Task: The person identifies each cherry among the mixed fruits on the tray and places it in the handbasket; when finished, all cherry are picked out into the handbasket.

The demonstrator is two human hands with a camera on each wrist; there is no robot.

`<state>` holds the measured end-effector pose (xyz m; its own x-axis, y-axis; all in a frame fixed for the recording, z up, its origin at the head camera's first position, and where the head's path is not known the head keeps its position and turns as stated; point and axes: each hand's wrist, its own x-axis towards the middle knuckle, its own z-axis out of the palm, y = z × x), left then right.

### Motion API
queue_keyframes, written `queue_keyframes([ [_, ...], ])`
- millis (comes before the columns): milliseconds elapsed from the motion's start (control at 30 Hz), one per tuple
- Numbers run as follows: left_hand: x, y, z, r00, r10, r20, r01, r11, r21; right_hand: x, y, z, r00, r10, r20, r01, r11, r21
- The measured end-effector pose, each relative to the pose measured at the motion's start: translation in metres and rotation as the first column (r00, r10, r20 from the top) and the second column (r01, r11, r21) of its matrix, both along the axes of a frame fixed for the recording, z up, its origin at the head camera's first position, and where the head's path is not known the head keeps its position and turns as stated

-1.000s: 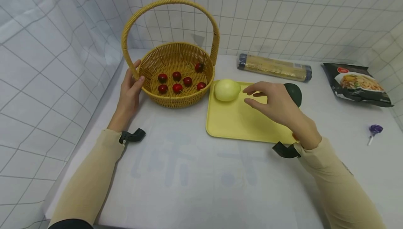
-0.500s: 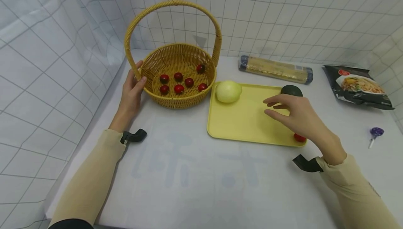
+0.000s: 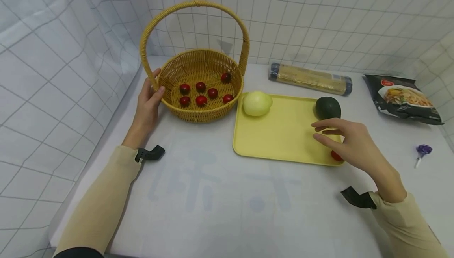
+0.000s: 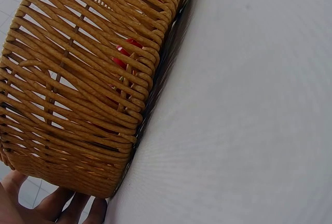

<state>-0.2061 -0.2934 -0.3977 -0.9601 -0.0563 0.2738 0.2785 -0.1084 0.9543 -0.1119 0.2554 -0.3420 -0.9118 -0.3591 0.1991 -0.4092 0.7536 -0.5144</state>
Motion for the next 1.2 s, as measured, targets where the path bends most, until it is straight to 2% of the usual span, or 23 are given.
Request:
queue_keyframes([
  [167, 0.000, 0.001, 0.002, 1.000, -0.004, -0.003, 0.004, 1.000, 0.004, 0.004, 0.019, -0.004, 0.999, -0.029, 0.033, 0.031, 0.997, -0.069],
  [267, 0.000, 0.002, 0.005, 1.000, -0.010, -0.006, 0.010, 1.000, 0.004, 0.005, 0.032, -0.007, 0.994, -0.050, 0.094, 0.063, 0.989, -0.137],
  [367, 0.000, 0.003, 0.005, 1.000, -0.017, -0.004, 0.017, 1.000, -0.005, 0.007, 0.042, -0.008, 0.988, -0.036, 0.149, 0.061, 0.985, -0.164],
  [600, -0.002, 0.004, 0.003, 1.000, -0.015, -0.001, 0.015, 1.000, -0.006, 0.008, 0.055, -0.010, 0.965, -0.029, 0.261, 0.053, 0.995, -0.083],
  [733, -0.001, 0.003, 0.003, 1.000, -0.007, -0.004, 0.007, 1.000, -0.007, 0.006, 0.059, -0.012, 0.945, 0.040, 0.324, -0.001, 0.993, -0.119],
  [867, 0.000, 0.002, 0.002, 1.000, -0.011, -0.003, 0.011, 1.000, -0.007, 0.003, 0.063, -0.016, 0.913, 0.152, 0.379, -0.090, 0.980, -0.175],
  [967, 0.000, 0.002, 0.001, 1.000, -0.010, 0.001, 0.010, 1.000, -0.010, 0.000, 0.067, -0.016, 0.894, 0.211, 0.395, -0.157, 0.974, -0.165],
  [1200, 0.000, 0.000, -0.001, 1.000, -0.001, 0.001, 0.001, 1.000, 0.006, -0.005, 0.074, -0.016, 0.869, 0.282, 0.407, -0.230, 0.958, -0.172],
])
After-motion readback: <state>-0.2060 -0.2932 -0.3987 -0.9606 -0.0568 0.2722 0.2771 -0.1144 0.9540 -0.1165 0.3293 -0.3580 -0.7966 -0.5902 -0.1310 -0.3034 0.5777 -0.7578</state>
